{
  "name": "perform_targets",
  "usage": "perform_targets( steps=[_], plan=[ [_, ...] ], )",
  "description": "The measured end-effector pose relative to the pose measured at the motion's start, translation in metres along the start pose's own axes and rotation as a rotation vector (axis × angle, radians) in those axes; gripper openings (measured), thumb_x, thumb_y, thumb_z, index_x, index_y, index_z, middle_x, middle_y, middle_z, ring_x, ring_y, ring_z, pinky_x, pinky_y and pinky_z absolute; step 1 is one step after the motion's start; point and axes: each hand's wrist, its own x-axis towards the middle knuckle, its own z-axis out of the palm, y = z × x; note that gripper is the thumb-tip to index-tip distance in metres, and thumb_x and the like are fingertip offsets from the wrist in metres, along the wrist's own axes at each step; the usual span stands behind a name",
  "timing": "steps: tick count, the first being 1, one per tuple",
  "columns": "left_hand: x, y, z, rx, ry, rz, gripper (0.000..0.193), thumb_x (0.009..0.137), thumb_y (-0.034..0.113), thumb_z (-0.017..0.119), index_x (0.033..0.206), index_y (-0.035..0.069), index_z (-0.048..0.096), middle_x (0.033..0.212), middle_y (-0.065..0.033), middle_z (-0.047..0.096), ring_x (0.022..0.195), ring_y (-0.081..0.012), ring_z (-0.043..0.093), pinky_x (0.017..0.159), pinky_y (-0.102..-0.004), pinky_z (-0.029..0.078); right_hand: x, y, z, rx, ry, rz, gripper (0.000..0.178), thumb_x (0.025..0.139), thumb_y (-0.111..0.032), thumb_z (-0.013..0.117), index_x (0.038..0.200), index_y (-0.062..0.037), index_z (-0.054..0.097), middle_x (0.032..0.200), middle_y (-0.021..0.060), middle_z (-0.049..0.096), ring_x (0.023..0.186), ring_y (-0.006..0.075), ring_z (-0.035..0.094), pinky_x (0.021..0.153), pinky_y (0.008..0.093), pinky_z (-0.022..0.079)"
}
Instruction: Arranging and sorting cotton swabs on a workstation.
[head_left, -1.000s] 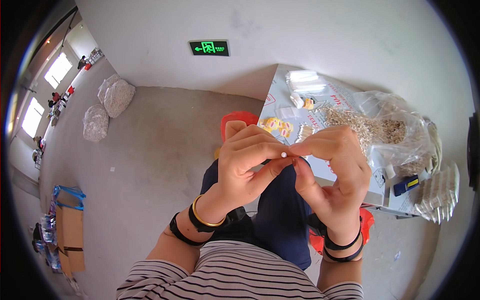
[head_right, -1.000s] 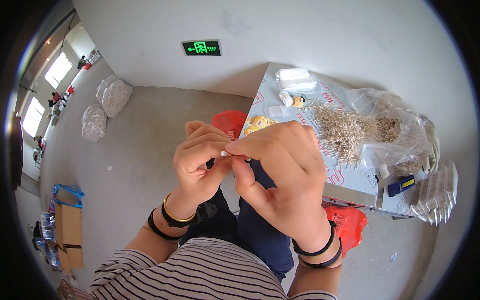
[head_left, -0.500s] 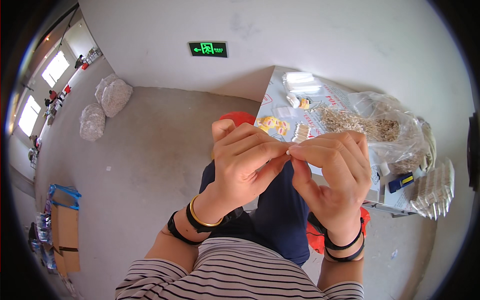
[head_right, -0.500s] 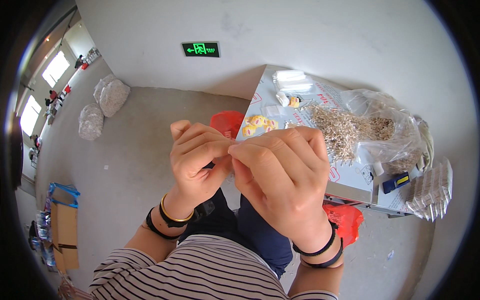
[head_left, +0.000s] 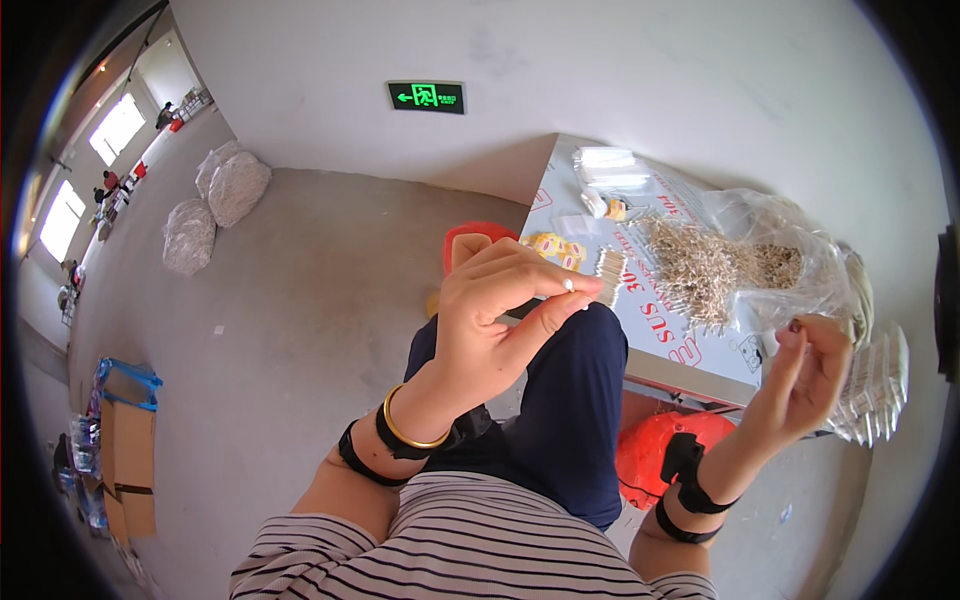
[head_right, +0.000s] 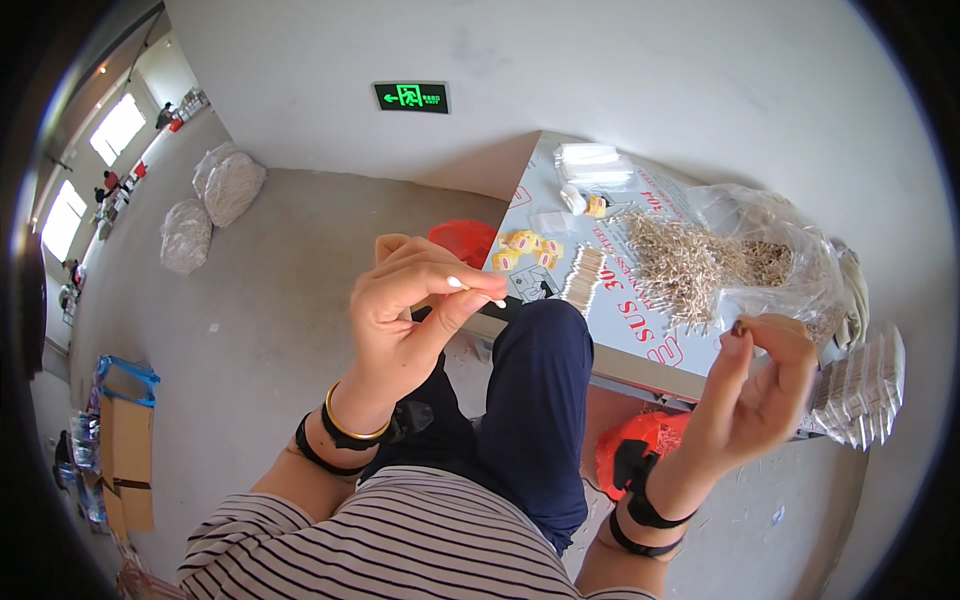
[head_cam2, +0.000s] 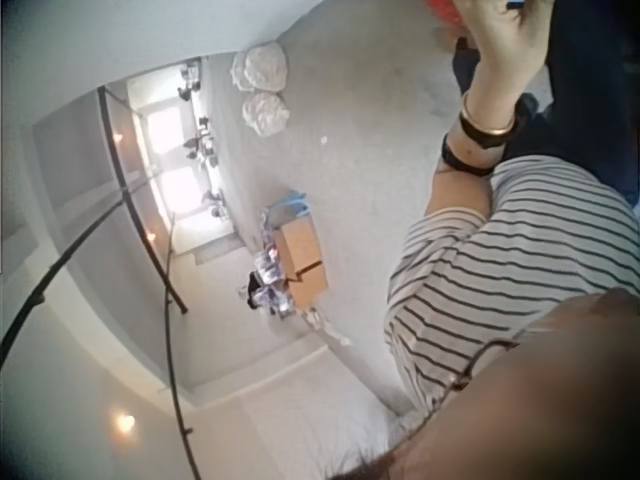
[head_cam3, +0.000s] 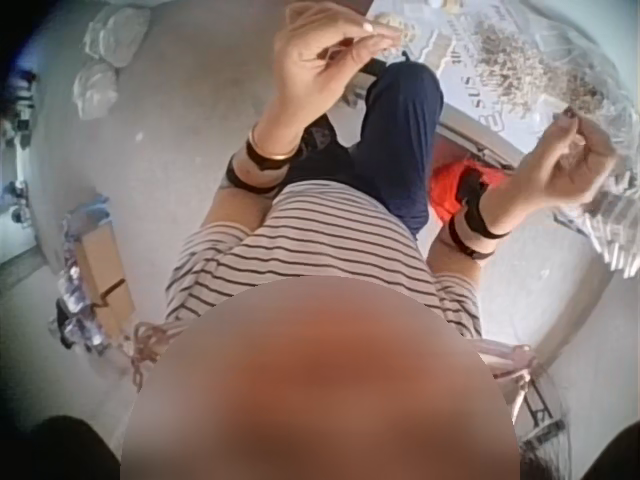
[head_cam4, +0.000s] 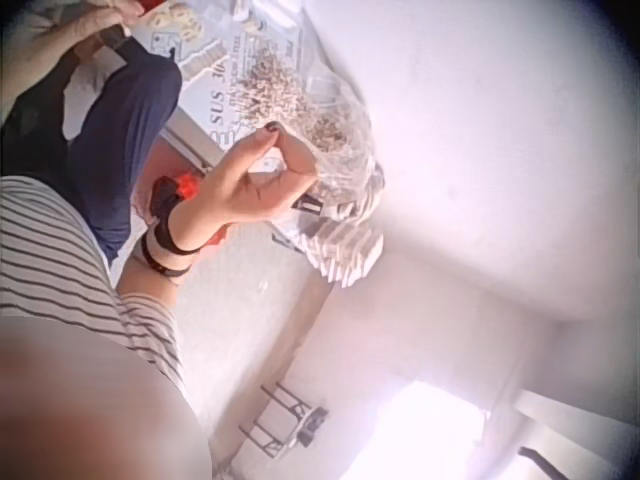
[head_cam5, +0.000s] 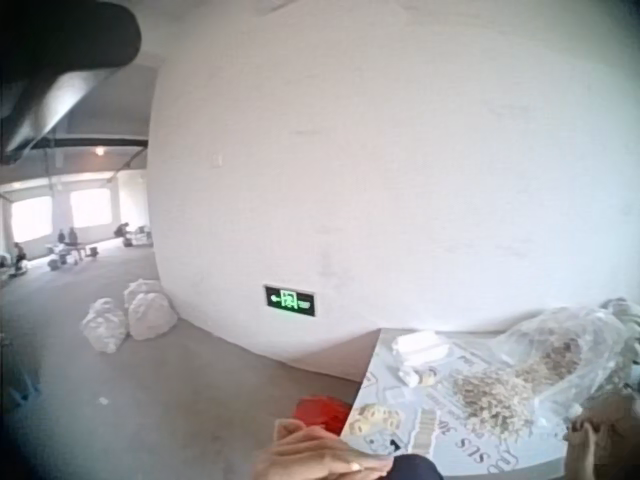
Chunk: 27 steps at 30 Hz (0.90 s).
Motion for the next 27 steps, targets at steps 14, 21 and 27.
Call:
perform_targets(
  steps=[14,21,27],
  plan=[
    [-0.001,0.008,0.017,0.207,0.041,0.155,0.021,0.077,0.012,0.086,0.096,0.019,0.082,0.08,0.0094,0.074,0.074,-0.0097,0.062,0.083,-0.0352,0.03,-0.01,-0.049,0.068,0.074,-0.409,-0.092,0.024,0.076,0.003,0.082,0.097,-0.0057,0.074,0.089,0.0055,0.074,0.077,0.0244,0.068,0.07,0.0347,0.051],
    [-0.005,0.011,0.01,0.318,0.039,0.182,0.033,0.064,0.005,0.084,0.095,0.015,0.083,0.081,0.0056,0.074,0.074,-0.0135,0.063,0.082,-0.0343,0.031,-0.012,-0.048,0.077,0.068,-0.423,-0.206,0.025,0.076,0.002,0.082,0.097,-0.008,0.073,0.089,0.0023,0.074,0.075,0.0217,0.068,0.069,0.034,0.049],
    [-0.005,0.011,0.007,0.422,0.013,0.23,0.032,0.066,0.008,0.084,0.096,0.017,0.083,0.08,0.0082,0.073,0.073,-0.0112,0.06,0.083,-0.0344,0.029,-0.009,-0.049,0.073,-0.016,-0.472,-0.254,0.024,0.073,0.003,0.081,0.091,-0.0078,0.07,0.088,0.0028,0.073,0.073,0.0223,0.067,0.067,0.0348,0.047]
  ],
)
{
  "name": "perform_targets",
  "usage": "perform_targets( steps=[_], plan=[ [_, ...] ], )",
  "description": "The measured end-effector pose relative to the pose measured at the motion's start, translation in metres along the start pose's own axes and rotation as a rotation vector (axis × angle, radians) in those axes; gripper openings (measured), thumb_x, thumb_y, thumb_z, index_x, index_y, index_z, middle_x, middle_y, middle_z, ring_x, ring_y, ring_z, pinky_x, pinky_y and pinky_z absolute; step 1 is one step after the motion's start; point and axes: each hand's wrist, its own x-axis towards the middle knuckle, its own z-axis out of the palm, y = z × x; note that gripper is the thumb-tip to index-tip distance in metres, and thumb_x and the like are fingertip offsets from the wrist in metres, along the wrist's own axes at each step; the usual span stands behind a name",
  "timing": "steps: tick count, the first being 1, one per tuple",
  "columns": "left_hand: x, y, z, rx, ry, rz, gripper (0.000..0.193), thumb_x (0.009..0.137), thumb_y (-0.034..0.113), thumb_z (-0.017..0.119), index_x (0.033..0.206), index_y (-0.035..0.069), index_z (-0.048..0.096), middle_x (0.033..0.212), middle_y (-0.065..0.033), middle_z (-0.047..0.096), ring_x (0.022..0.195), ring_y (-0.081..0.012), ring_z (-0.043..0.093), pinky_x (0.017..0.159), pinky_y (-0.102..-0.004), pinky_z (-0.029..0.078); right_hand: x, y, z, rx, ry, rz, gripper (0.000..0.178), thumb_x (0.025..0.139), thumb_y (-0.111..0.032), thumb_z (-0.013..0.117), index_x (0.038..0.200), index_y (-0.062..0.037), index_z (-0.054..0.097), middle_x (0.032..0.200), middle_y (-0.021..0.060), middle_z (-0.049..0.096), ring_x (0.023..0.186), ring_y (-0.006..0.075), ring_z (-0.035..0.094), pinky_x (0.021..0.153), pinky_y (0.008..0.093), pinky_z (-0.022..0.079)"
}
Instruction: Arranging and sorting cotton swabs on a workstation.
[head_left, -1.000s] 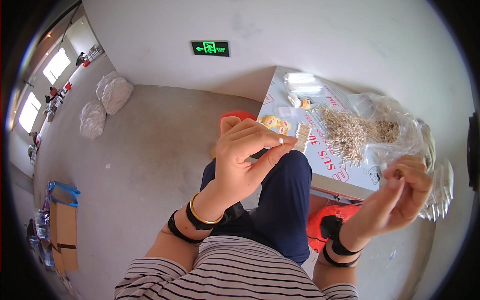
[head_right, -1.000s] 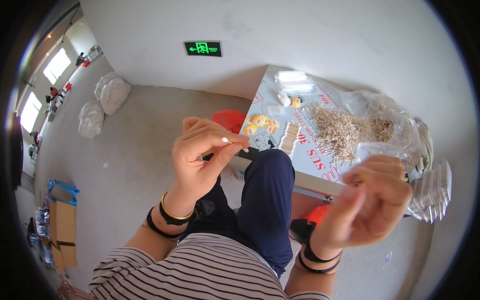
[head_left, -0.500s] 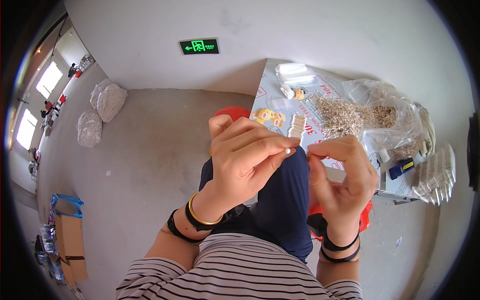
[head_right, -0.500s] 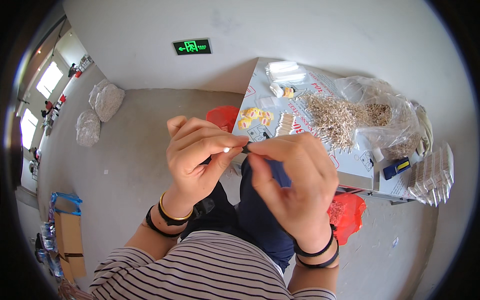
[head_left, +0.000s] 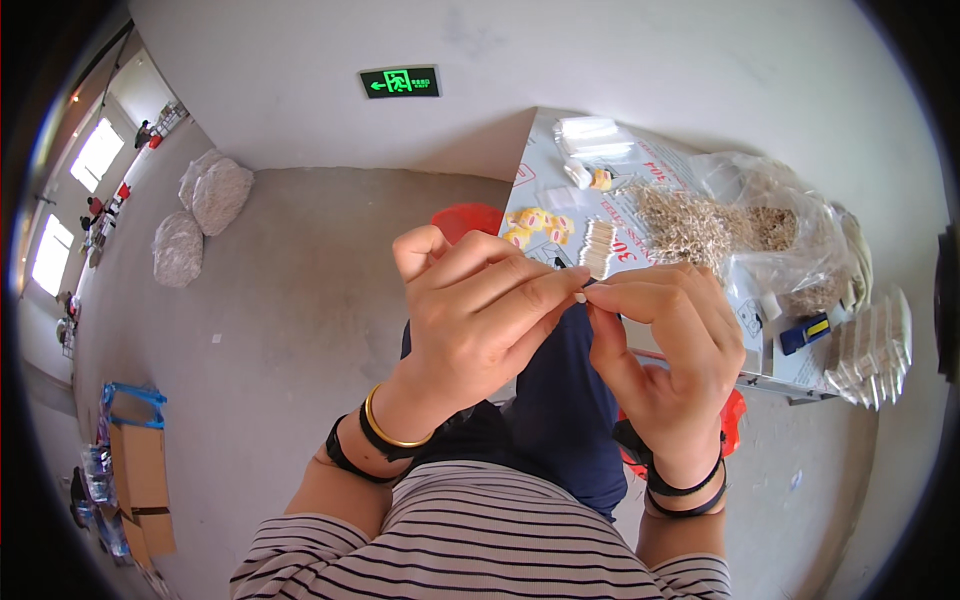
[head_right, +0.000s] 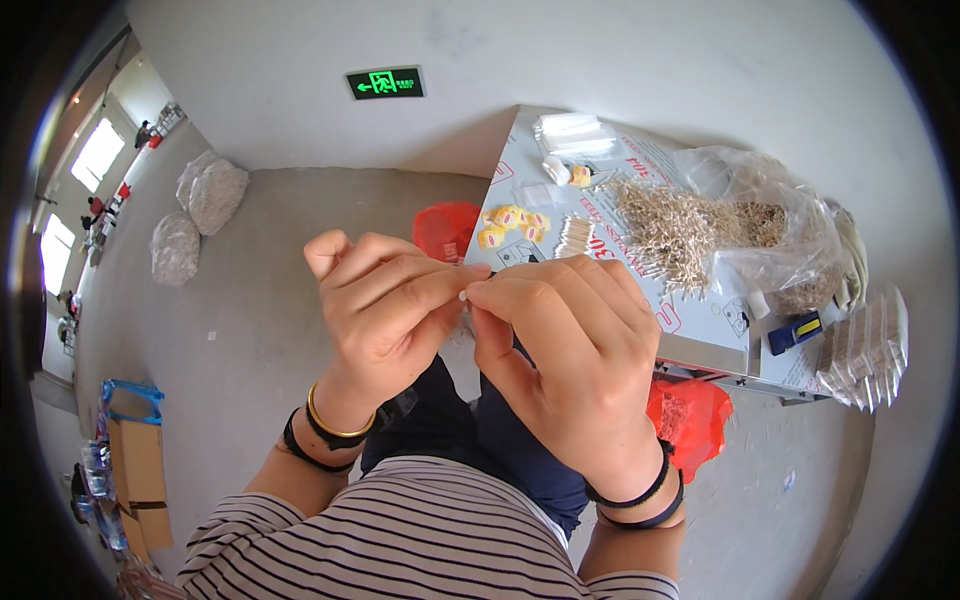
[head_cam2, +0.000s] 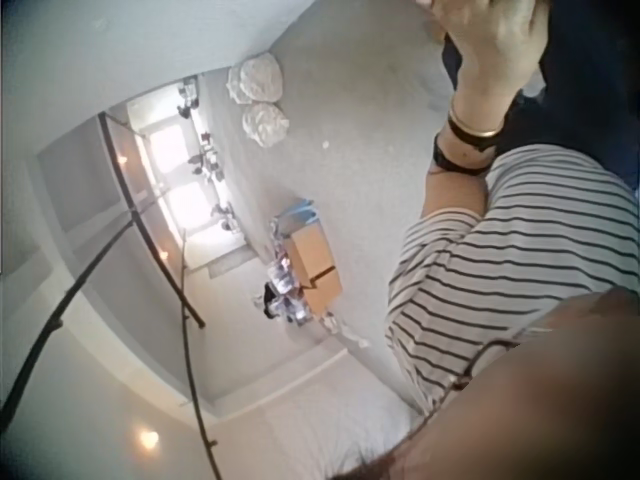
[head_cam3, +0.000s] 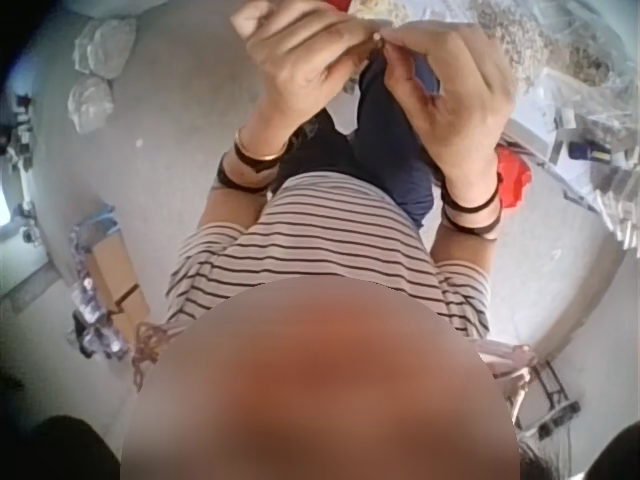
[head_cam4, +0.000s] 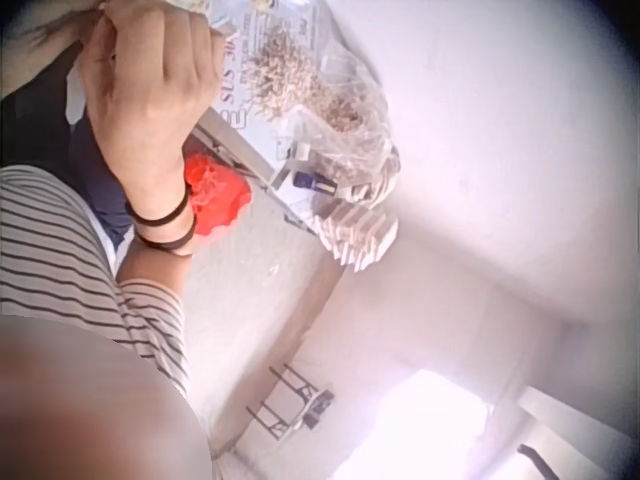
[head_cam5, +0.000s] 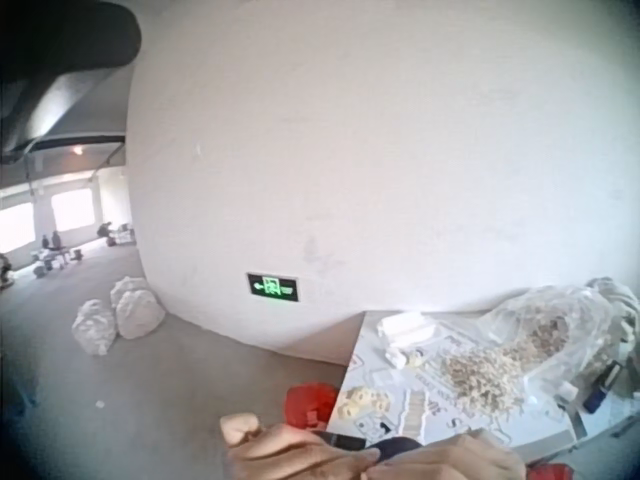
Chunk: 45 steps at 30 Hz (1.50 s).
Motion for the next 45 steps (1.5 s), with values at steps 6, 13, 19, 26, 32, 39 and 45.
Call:
perform_targets(
  steps=[6,13,19,26,32,39,45],
  plan=[
    [-0.008,-0.004,0.002,0.122,-0.053,0.081,0.03,0.066,0.014,0.086,0.096,0.019,0.083,0.081,0.0098,0.073,0.077,-0.0098,0.059,0.085,-0.0364,0.028,-0.007,0.005,0.004,-0.098,-0.073,-0.023,0.026,0.065,0.004,0.077,0.082,-0.0082,0.062,0.078,0.0029,0.063,0.069,0.0236,0.06,0.064,0.037,0.044],
    [-0.019,-0.012,0.004,-0.122,-0.153,-0.112,0.019,0.076,0.013,0.087,0.094,0.017,0.083,0.08,0.0087,0.073,0.075,-0.0106,0.059,0.082,-0.0347,0.029,-0.026,0.002,-0.003,0.191,0.123,0.074,0.021,0.068,0.003,0.073,0.08,-0.0069,0.06,0.08,0.0053,0.062,0.069,0.0223,0.057,0.063,0.0351,0.046],
    [-0.018,-0.011,0.008,-0.387,-0.22,-0.231,0.009,0.085,0.011,0.084,0.093,0.015,0.083,0.087,0.0071,0.079,0.076,-0.0103,0.062,0.085,-0.0314,0.035,-0.051,0.031,-0.025,-0.018,0.027,0.401,0.015,0.078,0.01,0.069,0.086,-0.0006,0.062,0.081,0.0103,0.063,0.073,0.0239,0.059,0.069,0.034,0.049],
    [-0.019,-0.01,0.021,-0.497,-0.224,-0.235,0.013,0.082,0.015,0.087,0.094,0.017,0.083,0.082,0.0077,0.075,0.077,-0.0111,0.061,0.082,-0.0339,0.031,-0.031,0.016,-0.002,0.199,-0.009,0.277,0.021,0.078,0.006,0.078,0.096,-0.0041,0.072,0.089,0.0071,0.072,0.082,0.0263,0.069,0.074,0.0354,0.052],
    [-0.021,-0.009,0.02,-0.363,-0.209,-0.181,0.023,0.074,0.01,0.088,0.095,0.017,0.081,0.082,0.0075,0.074,0.078,-0.0119,0.062,0.083,-0.0352,0.031,-0.021,0.016,0.014,0.141,-0.008,0.122,0.024,0.075,0.002,0.081,0.095,-0.0073,0.072,0.087,0.0023,0.074,0.075,0.0213,0.068,0.065,0.0332,0.047],
    [-0.023,-0.011,0.018,-0.264,-0.204,-0.158,0.025,0.072,0.01,0.088,0.095,0.017,0.081,0.076,0.0074,0.071,0.076,-0.0124,0.062,0.081,-0.036,0.03,-0.021,0.02,0.019,0.077,-0.029,0.058,0.024,0.074,0.003,0.08,0.093,-0.0078,0.068,0.084,0.0021,0.072,0.07,0.0206,0.065,0.063,0.0339,0.045],
    [-0.022,-0.01,0.021,-0.27,-0.247,-0.186,0.019,0.078,0.009,0.086,0.095,0.016,0.081,0.078,0.0068,0.074,0.075,-0.0118,0.062,0.08,-0.0349,0.032,-0.023,0.022,0.02,-0.042,0.027,0.016,0.025,0.072,0.003,0.08,0.09,-0.0077,0.067,0.081,0.0019,0.07,0.067,0.0203,0.064,0.062,0.0329,0.046]
  ],
)
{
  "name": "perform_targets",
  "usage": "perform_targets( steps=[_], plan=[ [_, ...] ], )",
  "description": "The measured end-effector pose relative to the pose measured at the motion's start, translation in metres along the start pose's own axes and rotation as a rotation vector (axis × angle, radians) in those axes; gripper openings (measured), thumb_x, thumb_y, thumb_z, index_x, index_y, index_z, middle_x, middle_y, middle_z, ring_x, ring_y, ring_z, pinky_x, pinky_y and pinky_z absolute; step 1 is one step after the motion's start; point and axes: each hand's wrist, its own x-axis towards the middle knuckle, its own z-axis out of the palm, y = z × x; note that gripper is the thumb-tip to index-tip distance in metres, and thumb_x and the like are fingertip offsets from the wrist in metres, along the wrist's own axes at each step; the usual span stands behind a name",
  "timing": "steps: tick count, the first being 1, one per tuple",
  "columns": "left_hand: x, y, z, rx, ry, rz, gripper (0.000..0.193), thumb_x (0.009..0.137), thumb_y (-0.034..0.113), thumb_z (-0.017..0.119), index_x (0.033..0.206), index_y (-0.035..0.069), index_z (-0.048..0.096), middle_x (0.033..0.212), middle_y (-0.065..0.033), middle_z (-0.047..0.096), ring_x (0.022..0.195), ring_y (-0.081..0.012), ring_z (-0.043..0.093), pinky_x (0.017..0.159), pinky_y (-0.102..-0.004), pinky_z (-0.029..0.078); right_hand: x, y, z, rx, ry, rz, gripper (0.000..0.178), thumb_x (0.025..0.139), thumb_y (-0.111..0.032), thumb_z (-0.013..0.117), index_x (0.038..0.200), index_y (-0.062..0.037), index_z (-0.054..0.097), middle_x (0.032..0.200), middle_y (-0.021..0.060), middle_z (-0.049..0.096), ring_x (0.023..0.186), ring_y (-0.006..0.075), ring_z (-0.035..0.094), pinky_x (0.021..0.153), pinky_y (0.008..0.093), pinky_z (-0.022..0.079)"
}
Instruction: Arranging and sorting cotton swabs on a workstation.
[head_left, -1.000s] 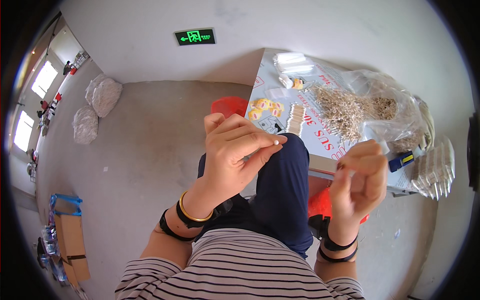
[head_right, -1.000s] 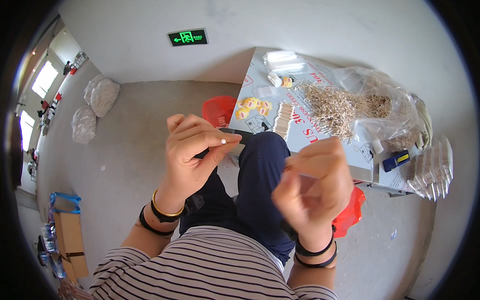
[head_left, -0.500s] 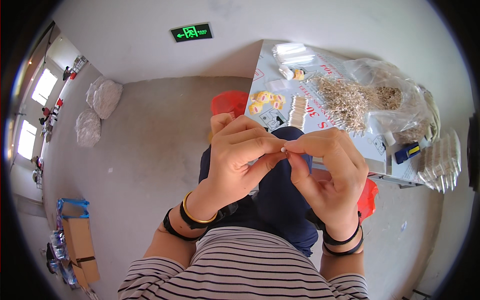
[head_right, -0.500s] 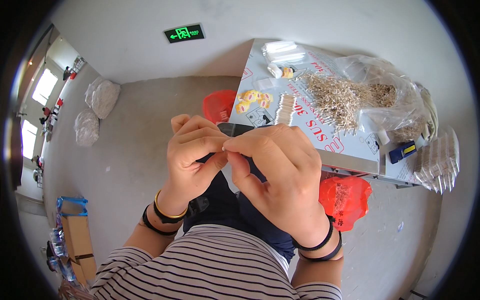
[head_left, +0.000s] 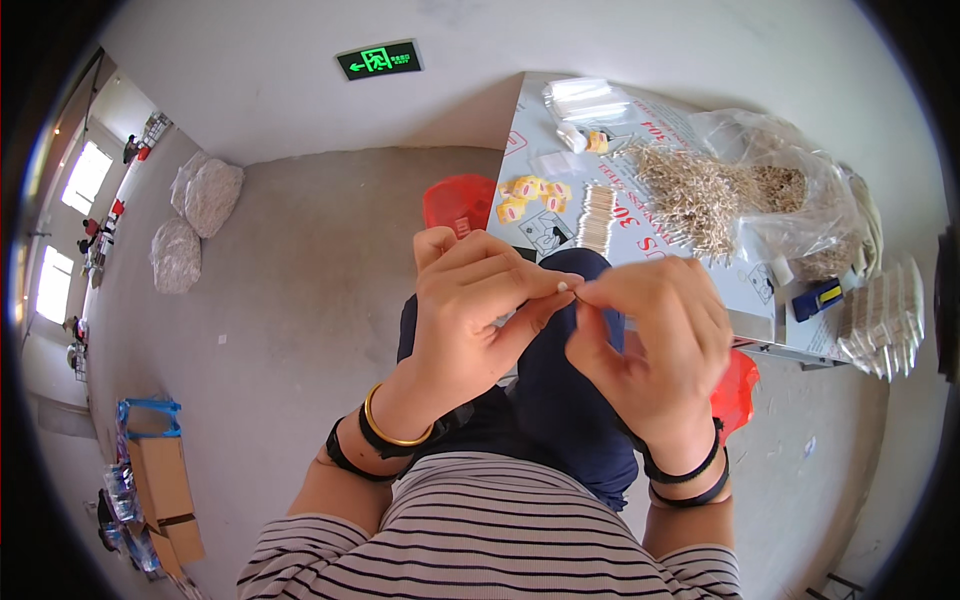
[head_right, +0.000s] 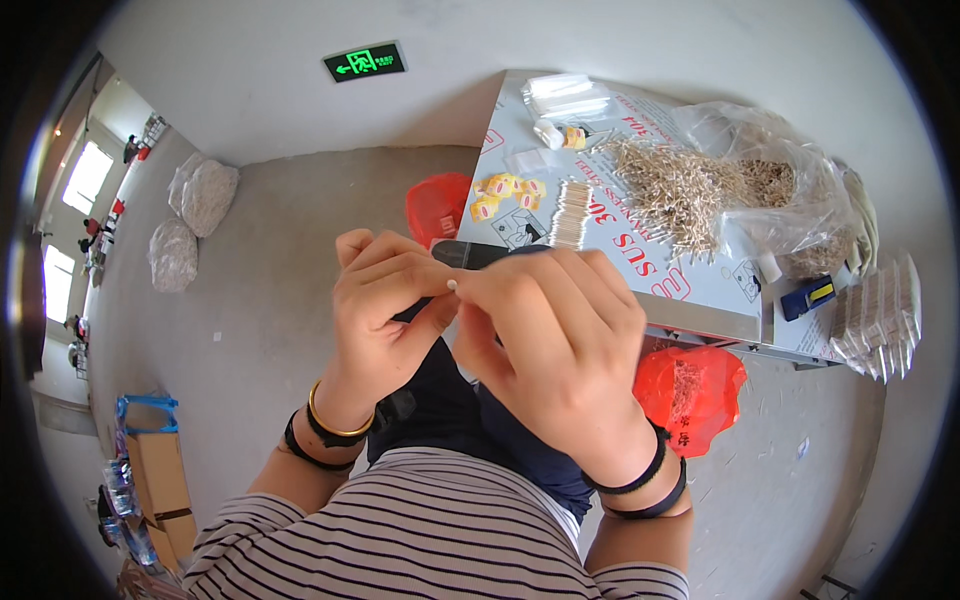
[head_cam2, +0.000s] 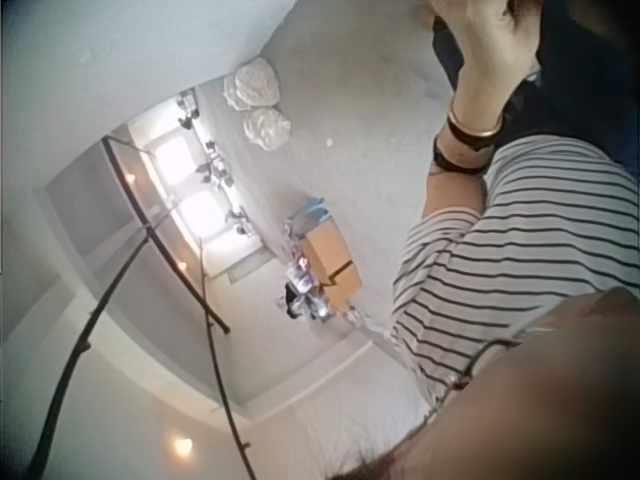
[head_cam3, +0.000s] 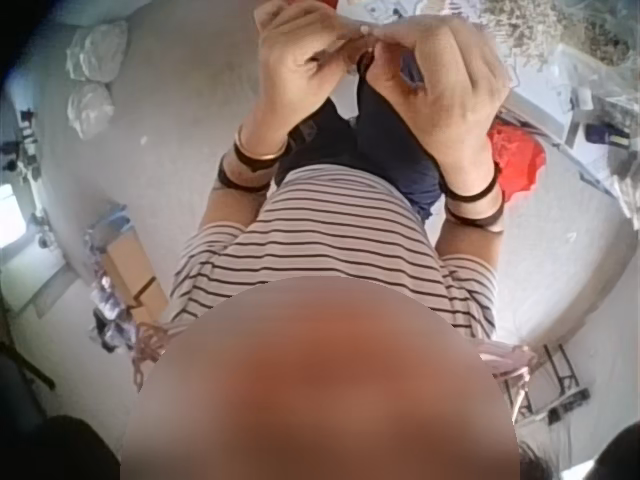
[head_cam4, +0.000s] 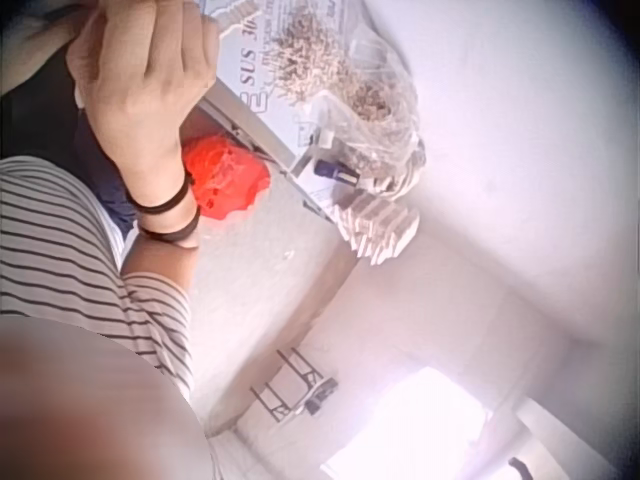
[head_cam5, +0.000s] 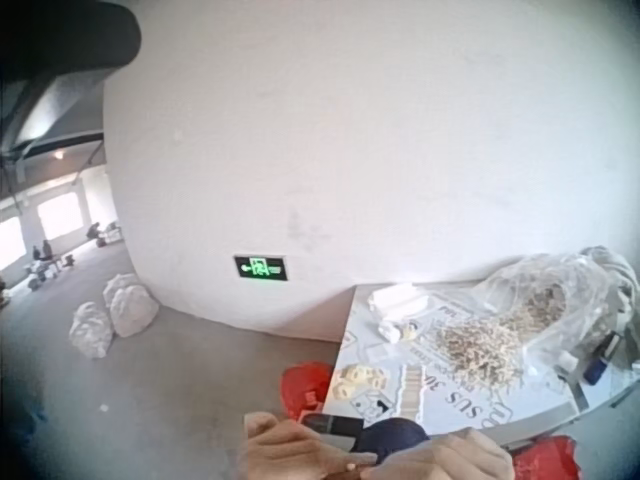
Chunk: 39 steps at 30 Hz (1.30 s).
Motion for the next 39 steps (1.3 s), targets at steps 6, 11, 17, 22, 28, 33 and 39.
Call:
perform_targets(
  steps=[6,11,17,22,28,33,39],
  plan=[
    [-0.01,-0.014,0.008,-0.503,0.019,-0.219,0.008,0.094,0.006,0.077,0.088,0.008,0.073,0.098,-0.0034,0.083,0.083,-0.0104,0.066,0.098,-0.0329,0.036,-0.03,0.003,-0.027,0.245,0.062,0.312,0.016,0.079,0.004,0.078,0.091,-0.0035,0.069,0.077,0.0058,0.07,0.068,0.019,0.067,0.065,0.0307,0.051],
    [-0.004,-0.01,0.006,-0.471,-0.035,-0.176,0.008,0.096,0.01,0.077,0.088,0.008,0.073,0.096,-0.0046,0.083,0.083,-0.0109,0.066,0.098,-0.0321,0.036,-0.058,0.044,-0.03,-0.025,-0.174,0.59,0.015,0.082,0.01,0.073,0.093,-0.0004,0.069,0.082,0.0067,0.071,0.072,0.021,0.067,0.068,0.0325,0.053],
    [0.001,-0.002,0.009,-0.291,-0.058,-0.093,0.003,0.089,0.009,0.08,0.091,0.011,0.08,0.092,0.0034,0.082,0.081,-0.0119,0.065,0.091,-0.033,0.037,-0.028,0.014,-0.022,0.201,-0.04,0.432,0.02,0.08,0.007,0.077,0.097,-0.0018,0.072,0.087,0.0082,0.073,0.075,0.0216,0.069,0.068,0.0334,0.053],
    [0.002,0.003,0.011,0.034,0.033,0.036,0.023,0.071,0.009,0.085,0.093,0.014,0.082,0.088,0.0065,0.078,0.079,-0.0144,0.064,0.086,-0.0332,0.034,-0.011,0.004,-0.012,0.279,-0.043,0.245,0.024,0.076,0.004,0.081,0.097,-0.0049,0.073,0.087,0.0067,0.073,0.074,0.0227,0.069,0.066,0.0338,0.053],
    [0.001,0.004,0.011,0.147,0.096,0.094,0.034,0.065,0.009,0.085,0.098,0.016,0.084,0.084,0.0071,0.075,0.079,-0.0138,0.063,0.086,-0.0334,0.032,-0.009,0.001,-0.008,0.235,-0.048,0.204,0.027,0.075,0.004,0.082,0.098,-0.0058,0.072,0.086,0.0064,0.073,0.071,0.0241,0.068,0.063,0.0341,0.053],
    [0.001,0.004,0.011,0.148,0.096,0.101,0.036,0.064,0.007,0.083,0.098,0.016,0.085,0.083,0.0071,0.075,0.078,-0.0136,0.062,0.086,-0.0332,0.032,-0.01,0.002,-0.007,0.207,-0.047,0.164,0.029,0.074,0.004,0.082,0.099,-0.0057,0.071,0.086,0.0065,0.072,0.071,0.0242,0.067,0.063,0.0342,0.052],
    [0.002,0.006,0.008,0.216,0.094,0.116,0.036,0.064,0.005,0.081,0.098,0.016,0.085,0.083,0.0087,0.076,0.076,-0.0113,0.061,0.085,-0.0325,0.03,-0.01,0.004,-0.004,0.176,-0.027,0.119,0.027,0.073,0.005,0.081,0.094,-0.0054,0.068,0.083,0.0058,0.069,0.067,0.0238,0.064,0.06,0.035,0.048]
  ],
)
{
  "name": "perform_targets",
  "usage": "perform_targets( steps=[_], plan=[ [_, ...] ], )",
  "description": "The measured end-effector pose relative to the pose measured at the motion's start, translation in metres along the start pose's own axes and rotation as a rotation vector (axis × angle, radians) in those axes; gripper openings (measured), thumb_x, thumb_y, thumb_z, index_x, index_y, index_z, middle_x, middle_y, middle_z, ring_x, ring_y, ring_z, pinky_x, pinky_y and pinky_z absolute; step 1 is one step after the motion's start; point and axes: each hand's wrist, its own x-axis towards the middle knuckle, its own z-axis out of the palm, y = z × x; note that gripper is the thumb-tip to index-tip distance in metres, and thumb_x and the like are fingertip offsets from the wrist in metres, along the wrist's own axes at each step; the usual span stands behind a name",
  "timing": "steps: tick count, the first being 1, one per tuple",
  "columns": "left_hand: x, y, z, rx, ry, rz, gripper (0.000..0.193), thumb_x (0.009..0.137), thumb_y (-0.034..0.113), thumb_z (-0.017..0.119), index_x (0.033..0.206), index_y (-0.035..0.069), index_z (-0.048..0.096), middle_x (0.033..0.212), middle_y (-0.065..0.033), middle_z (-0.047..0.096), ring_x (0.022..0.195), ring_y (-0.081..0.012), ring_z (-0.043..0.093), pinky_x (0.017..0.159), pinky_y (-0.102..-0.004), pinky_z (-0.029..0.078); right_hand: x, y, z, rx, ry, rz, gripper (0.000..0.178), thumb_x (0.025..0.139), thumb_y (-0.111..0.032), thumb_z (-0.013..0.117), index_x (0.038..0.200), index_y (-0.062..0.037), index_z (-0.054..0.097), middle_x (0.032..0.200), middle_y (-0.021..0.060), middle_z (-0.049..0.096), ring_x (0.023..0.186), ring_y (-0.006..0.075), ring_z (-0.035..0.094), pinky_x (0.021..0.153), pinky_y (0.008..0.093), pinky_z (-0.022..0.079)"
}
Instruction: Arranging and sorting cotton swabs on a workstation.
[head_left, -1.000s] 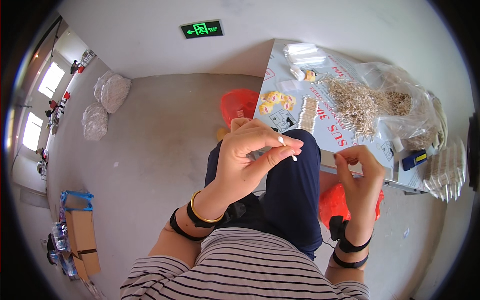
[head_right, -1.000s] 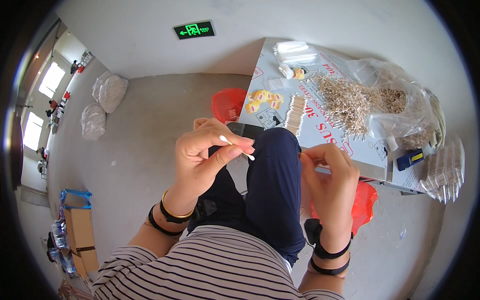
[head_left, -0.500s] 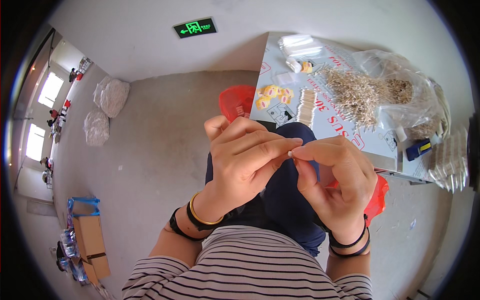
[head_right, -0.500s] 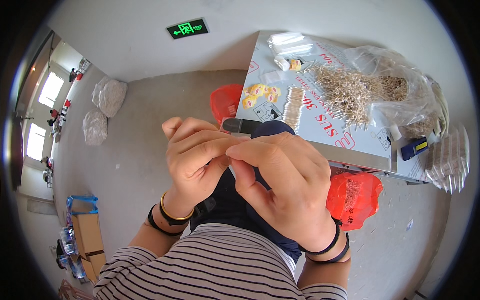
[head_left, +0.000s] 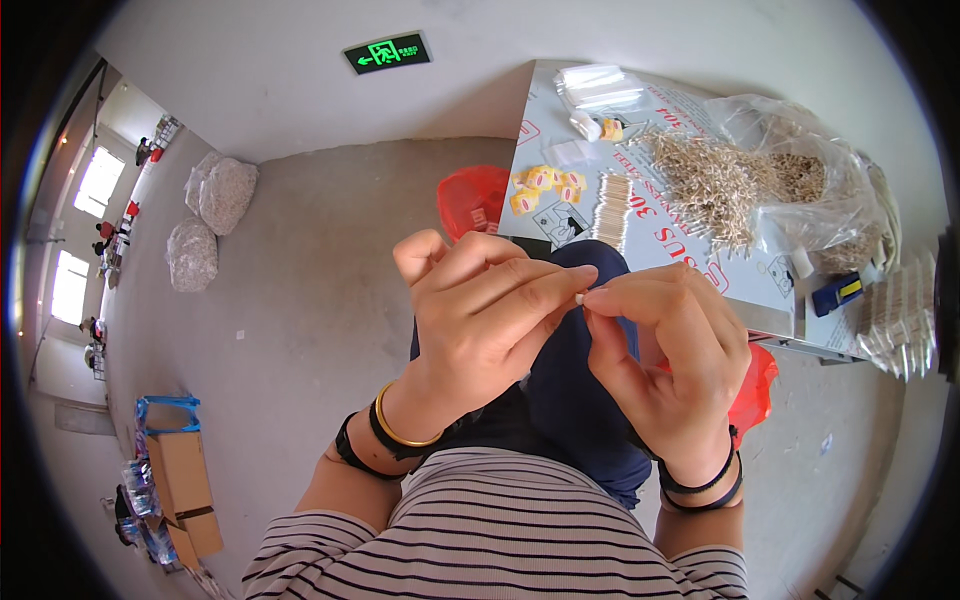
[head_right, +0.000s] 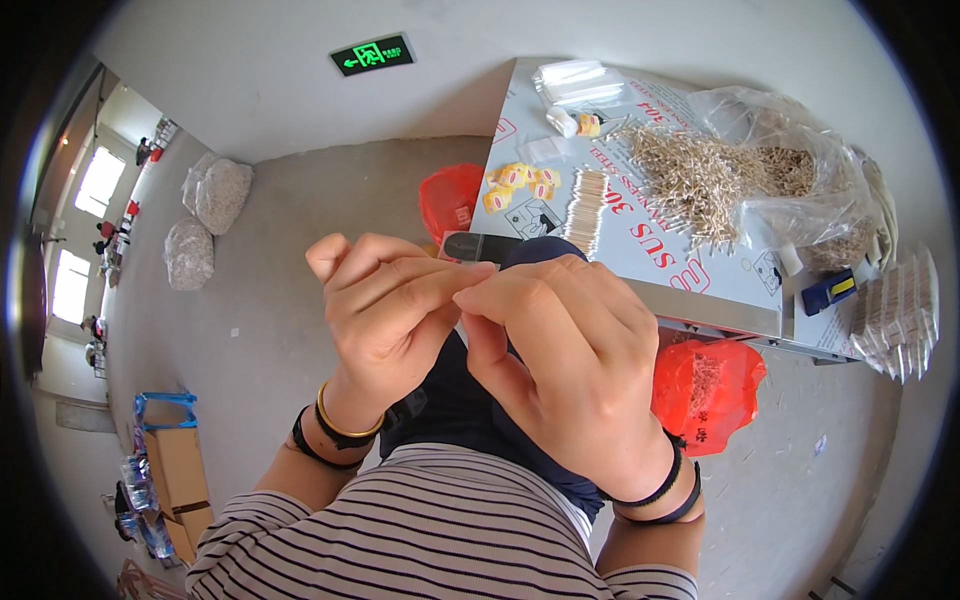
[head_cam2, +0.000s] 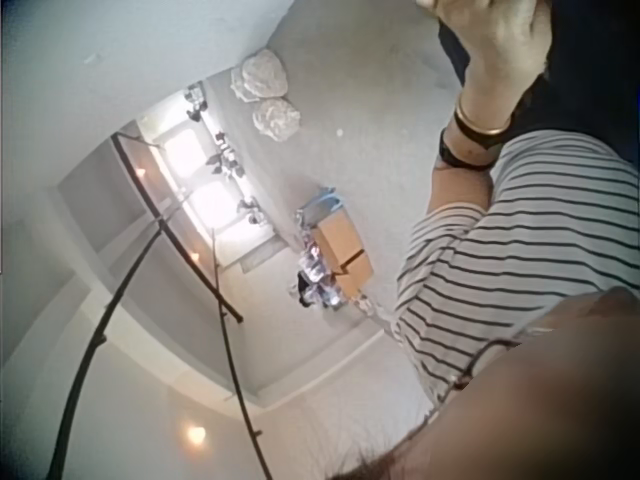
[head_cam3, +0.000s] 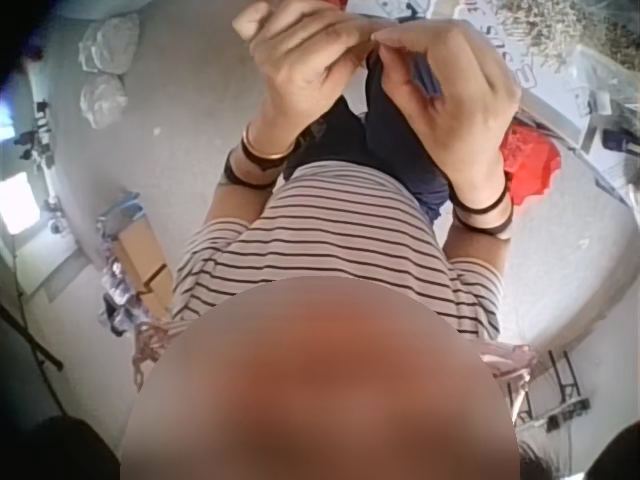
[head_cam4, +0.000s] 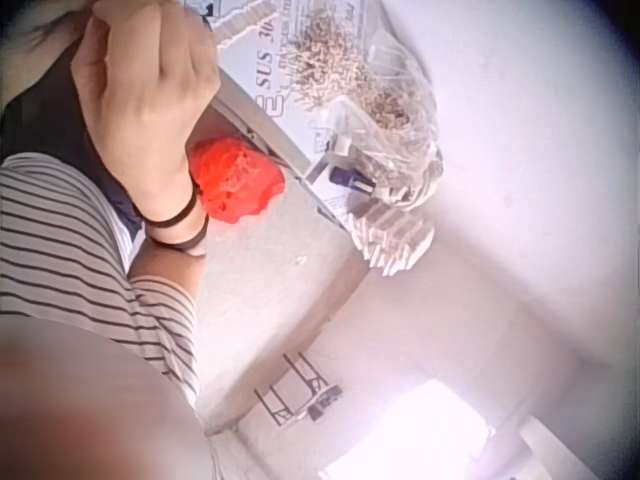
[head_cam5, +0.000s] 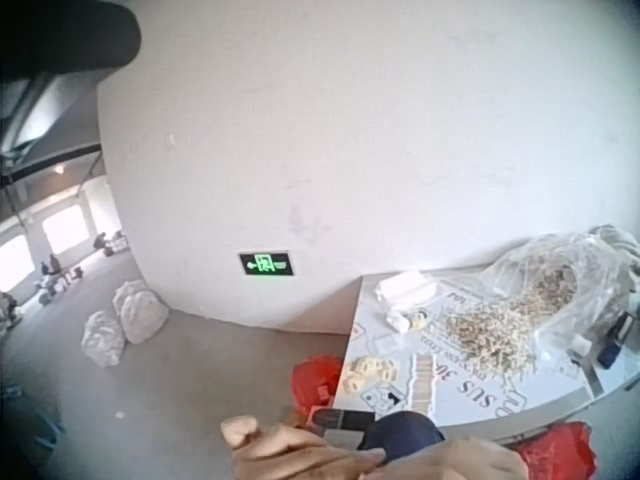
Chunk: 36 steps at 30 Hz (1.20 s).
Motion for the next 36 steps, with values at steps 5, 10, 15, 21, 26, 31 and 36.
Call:
perform_targets(
  steps=[5,10,15,21,26,31,36],
  plan=[
    [-0.002,0.0,0.0,0.113,0.014,0.04,0.034,0.065,0.007,0.081,0.098,0.018,0.085,0.081,0.0101,0.075,0.074,-0.0093,0.059,0.083,-0.0323,0.029,-0.002,0.001,0.005,-0.032,-0.007,0.012,0.026,0.071,0.005,0.08,0.09,-0.0058,0.065,0.08,0.0056,0.067,0.066,0.0237,0.063,0.059,0.0349,0.047],
    [-0.004,-0.004,-0.001,-0.096,-0.073,-0.093,0.022,0.074,0.01,0.086,0.096,0.016,0.084,0.082,0.0086,0.076,0.075,-0.0109,0.062,0.082,-0.032,0.032,-0.011,-0.009,-0.002,0.178,0.024,0.077,0.026,0.07,0.004,0.08,0.089,-0.0059,0.066,0.078,0.0047,0.067,0.065,0.0232,0.065,0.06,0.033,0.049],
    [-0.006,-0.01,-0.002,-0.277,-0.093,-0.15,0.014,0.081,0.012,0.086,0.094,0.016,0.083,0.09,0.0074,0.08,0.077,-0.0117,0.064,0.084,-0.0304,0.035,-0.04,0.005,-0.025,0.357,0.093,0.325,0.01,0.083,0.002,0.074,0.09,-0.0016,0.068,0.076,0.007,0.07,0.067,0.0159,0.069,0.062,0.0281,0.053],
    [-0.005,-0.007,0.002,-0.332,-0.099,-0.135,0.012,0.083,0.014,0.085,0.095,0.015,0.083,0.091,0.0065,0.08,0.078,-0.0127,0.063,0.084,-0.0304,0.035,-0.058,0.038,-0.043,-0.118,-0.105,0.666,0.01,0.088,0.011,0.064,0.095,0.0033,0.064,0.086,0.0053,0.067,0.075,0.0123,0.059,0.075,0.0257,0.049],
    [-0.002,-0.001,0.004,-0.234,-0.09,-0.065,0.013,0.082,0.016,0.084,0.095,0.016,0.083,0.088,0.0065,0.079,0.078,-0.0135,0.061,0.085,-0.0317,0.034,-0.025,0.001,-0.028,0.148,-0.007,0.319,0.023,0.077,0.009,0.077,0.098,-0.0001,0.071,0.089,0.0081,0.071,0.079,0.0234,0.069,0.072,0.033,0.055],
    [0.0,0.005,0.004,-0.104,-0.057,-0.016,0.022,0.071,0.012,0.084,0.093,0.016,0.083,0.087,0.0074,0.078,0.078,-0.014,0.06,0.086,-0.0328,0.032,-0.011,-0.001,-0.013,0.243,0.001,0.157,0.024,0.075,0.006,0.08,0.096,-0.0029,0.071,0.086,0.0079,0.071,0.076,0.0262,0.069,0.067,0.0356,0.055],
    [-0.002,0.007,0.003,-0.03,-0.022,0.016,0.025,0.066,0.009,0.083,0.09,0.017,0.082,0.085,0.0089,0.077,0.076,-0.0132,0.059,0.086,-0.0333,0.032,-0.01,0.002,-0.006,0.253,-0.011,0.122,0.027,0.072,0.005,0.079,0.095,-0.0039,0.068,0.086,0.008,0.07,0.075,0.0275,0.068,0.067,0.0365,0.055]
  ],
)
